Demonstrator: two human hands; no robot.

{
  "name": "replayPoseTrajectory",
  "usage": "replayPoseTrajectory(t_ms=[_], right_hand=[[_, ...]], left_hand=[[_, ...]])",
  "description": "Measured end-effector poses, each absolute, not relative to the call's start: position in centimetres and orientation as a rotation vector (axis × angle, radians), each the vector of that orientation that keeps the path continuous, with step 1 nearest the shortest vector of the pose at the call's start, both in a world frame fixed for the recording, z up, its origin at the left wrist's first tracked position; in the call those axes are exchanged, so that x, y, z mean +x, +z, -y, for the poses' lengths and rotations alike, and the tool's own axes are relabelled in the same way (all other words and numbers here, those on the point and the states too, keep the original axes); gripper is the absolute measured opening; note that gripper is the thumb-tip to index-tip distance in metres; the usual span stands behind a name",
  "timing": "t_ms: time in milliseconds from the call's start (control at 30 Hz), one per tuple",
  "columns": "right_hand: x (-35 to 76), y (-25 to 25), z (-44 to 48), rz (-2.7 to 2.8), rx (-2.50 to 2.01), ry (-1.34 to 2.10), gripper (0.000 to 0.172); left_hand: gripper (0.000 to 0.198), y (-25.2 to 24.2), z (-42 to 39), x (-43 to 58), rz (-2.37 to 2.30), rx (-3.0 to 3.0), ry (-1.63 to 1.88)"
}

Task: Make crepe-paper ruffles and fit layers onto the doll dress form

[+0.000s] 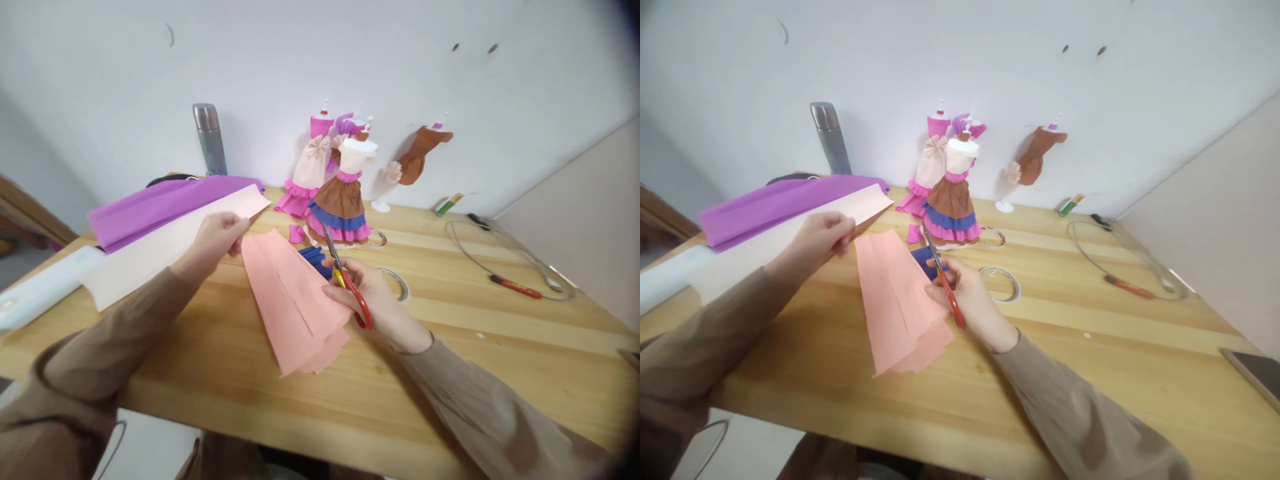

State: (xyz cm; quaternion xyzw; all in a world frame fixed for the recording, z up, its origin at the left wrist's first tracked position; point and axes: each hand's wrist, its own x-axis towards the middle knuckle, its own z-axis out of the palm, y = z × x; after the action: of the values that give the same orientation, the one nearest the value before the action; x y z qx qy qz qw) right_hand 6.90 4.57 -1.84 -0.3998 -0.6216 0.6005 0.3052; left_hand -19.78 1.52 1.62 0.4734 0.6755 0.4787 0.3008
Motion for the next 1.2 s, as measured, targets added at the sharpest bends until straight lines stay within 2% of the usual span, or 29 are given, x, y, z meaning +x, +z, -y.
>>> replayPoseTrajectory(t_ms=[67,200,267,367,533,767,1000,1200], right_hand=[[6.7,-2.0,-4.3,1.588,-1.065,1.626,0.057],[6.3,-2.2,-4.1,1.508,-1.037,1.663,0.058],[6.2,-2.3,-4.0,1.475,-1.002,1.648,0.056],[6.2,-2.5,-3.9,1.432,-0.972,1.611,0.054],[6.0,-3.0,-3.7,1.417,-0.996,1.603,0.054],[4.1,-4.1,-4.3,1.277,-0.953,1.719,0.059],[3.9,-5.4,-4.9,1.248,-0.954,1.674,0.06],[4.2,-5.7,-4.9,1.247,-0.953,1.643,0.057]], left_hand=[[0.03,1.1,2.6,-17.7,-1.494,0.972,1.181],[0.044,0.5,9.7,-11.6,-0.97,0.585,0.656],[0.056,0.0,11.1,-8.9,-0.771,0.431,0.606],[0.055,-1.3,10.3,-6.7,-0.709,0.305,0.721],[0.045,-3.4,7.0,-7.1,-0.878,0.206,1.175],[0.017,-1.9,4.5,-8.0,-0.868,0.195,1.568],[0.031,-2.6,4.1,-6.9,-0.927,-0.02,1.474],[0.014,-2.5,3.6,-7.1,-0.98,-0.001,1.383]])
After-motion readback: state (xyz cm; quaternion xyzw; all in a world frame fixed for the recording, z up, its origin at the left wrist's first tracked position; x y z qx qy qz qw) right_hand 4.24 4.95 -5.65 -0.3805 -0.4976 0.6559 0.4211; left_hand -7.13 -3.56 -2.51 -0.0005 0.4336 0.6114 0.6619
